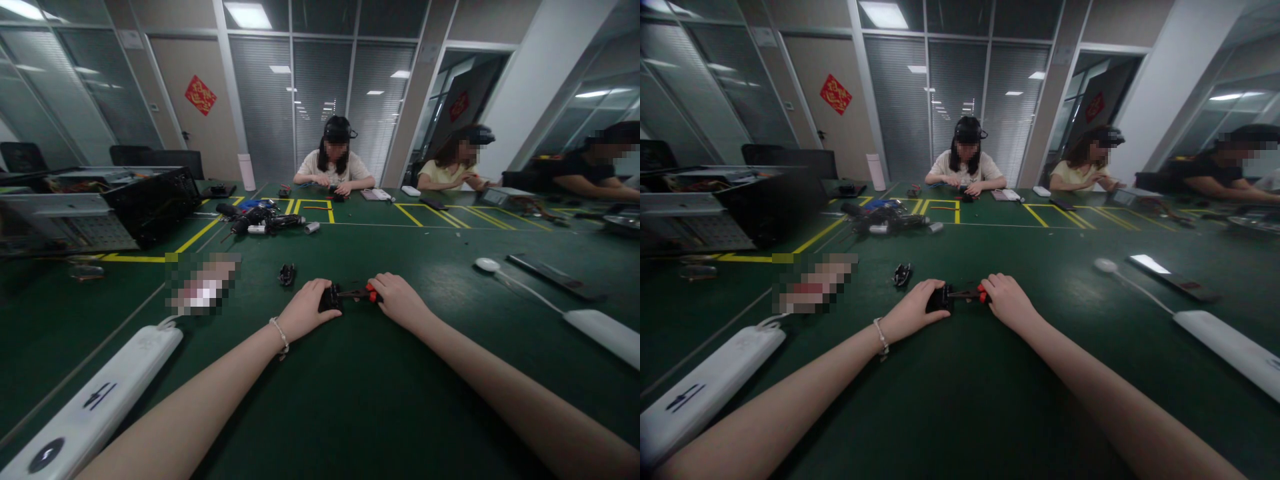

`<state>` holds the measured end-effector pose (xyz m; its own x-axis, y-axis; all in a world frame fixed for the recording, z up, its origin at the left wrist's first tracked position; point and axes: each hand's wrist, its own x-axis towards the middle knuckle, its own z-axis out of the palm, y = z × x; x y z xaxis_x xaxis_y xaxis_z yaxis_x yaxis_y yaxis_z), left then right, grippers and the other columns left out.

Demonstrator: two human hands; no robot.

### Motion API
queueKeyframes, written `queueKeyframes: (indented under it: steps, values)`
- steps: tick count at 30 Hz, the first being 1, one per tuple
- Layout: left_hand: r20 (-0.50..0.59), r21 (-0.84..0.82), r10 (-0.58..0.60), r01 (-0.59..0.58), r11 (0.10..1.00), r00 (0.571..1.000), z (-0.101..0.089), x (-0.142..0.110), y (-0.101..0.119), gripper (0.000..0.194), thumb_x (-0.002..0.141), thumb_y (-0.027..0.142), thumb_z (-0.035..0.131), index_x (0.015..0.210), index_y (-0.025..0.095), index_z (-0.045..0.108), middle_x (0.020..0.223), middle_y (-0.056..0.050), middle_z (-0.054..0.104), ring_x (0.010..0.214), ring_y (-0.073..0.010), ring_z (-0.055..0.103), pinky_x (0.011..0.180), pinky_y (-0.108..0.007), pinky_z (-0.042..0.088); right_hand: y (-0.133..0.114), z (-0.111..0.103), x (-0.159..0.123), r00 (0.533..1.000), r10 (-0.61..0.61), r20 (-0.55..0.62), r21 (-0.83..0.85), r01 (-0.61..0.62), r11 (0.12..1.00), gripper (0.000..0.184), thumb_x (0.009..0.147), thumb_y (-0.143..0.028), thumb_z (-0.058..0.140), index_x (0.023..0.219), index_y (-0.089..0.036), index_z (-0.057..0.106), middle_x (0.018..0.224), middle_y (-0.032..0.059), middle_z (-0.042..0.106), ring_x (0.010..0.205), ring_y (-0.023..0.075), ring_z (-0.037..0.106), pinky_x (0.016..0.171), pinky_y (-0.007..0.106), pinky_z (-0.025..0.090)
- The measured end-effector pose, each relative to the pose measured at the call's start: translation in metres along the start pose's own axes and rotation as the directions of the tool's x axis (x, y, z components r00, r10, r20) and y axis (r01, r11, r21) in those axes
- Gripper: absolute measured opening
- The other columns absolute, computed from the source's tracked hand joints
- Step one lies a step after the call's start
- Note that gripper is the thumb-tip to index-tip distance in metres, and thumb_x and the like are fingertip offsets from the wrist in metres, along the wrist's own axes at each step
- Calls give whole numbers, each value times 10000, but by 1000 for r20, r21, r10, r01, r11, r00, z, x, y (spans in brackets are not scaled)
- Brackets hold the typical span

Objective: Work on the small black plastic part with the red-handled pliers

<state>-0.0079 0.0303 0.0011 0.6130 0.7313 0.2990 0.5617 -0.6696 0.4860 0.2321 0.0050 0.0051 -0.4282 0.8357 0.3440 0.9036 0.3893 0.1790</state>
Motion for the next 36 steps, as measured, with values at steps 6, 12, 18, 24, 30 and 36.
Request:
queueKeyframes:
  steps: [6,12,18,24,30,36]
  values:
    - [-38,3,12,-12,1000,999,4,0,-4,544,705,426,598,1146,168,411,1140,-97,483,1061,-238,455,908,-384,373,0,1,0,1000,11,-12,6,-11,1000,357,641,-96,541,995,-142,539,939,89,564,842,205,511,756,351,412]
    - [-40,5,12,-12,1000,999,3,0,-3,526,712,407,597,1142,166,414,1148,-97,480,1069,-239,454,925,-384,362,0,1,1,1000,2,-6,9,-2,1000,351,634,-93,543,984,-128,539,917,89,561,829,200,497,746,330,405]
    - [-11,-4,25,-25,1000,1000,0,0,0,550,704,401,607,1160,172,401,1159,-96,480,1076,-238,451,923,-388,362,2,2,1,1000,-20,-19,6,21,1000,352,630,-83,532,978,-133,540,919,88,558,825,200,490,743,330,400]
    - [-2,5,14,-14,1000,1000,0,0,-1,553,711,425,593,1165,173,401,1161,-99,480,1079,-242,449,921,-402,364,0,1,1,1000,1,-1,8,-1,1000,351,632,-87,542,982,-122,541,925,85,557,828,195,489,749,326,404]
    - [12,12,-19,19,1000,1000,0,-1,-2,585,707,453,582,1186,177,392,1228,-119,435,1151,-264,393,950,-433,326,1,2,0,1000,5,-14,14,-5,1000,371,642,-88,533,1011,-126,529,943,85,556,850,196,493,772,337,404]
    - [30,27,-46,45,999,998,1,-1,-2,618,710,473,569,1211,171,372,1287,-136,378,1195,-274,340,969,-439,304,1,1,0,1000,-5,-18,22,5,1000,375,644,-88,526,1016,-138,530,947,86,559,854,200,501,774,349,408]
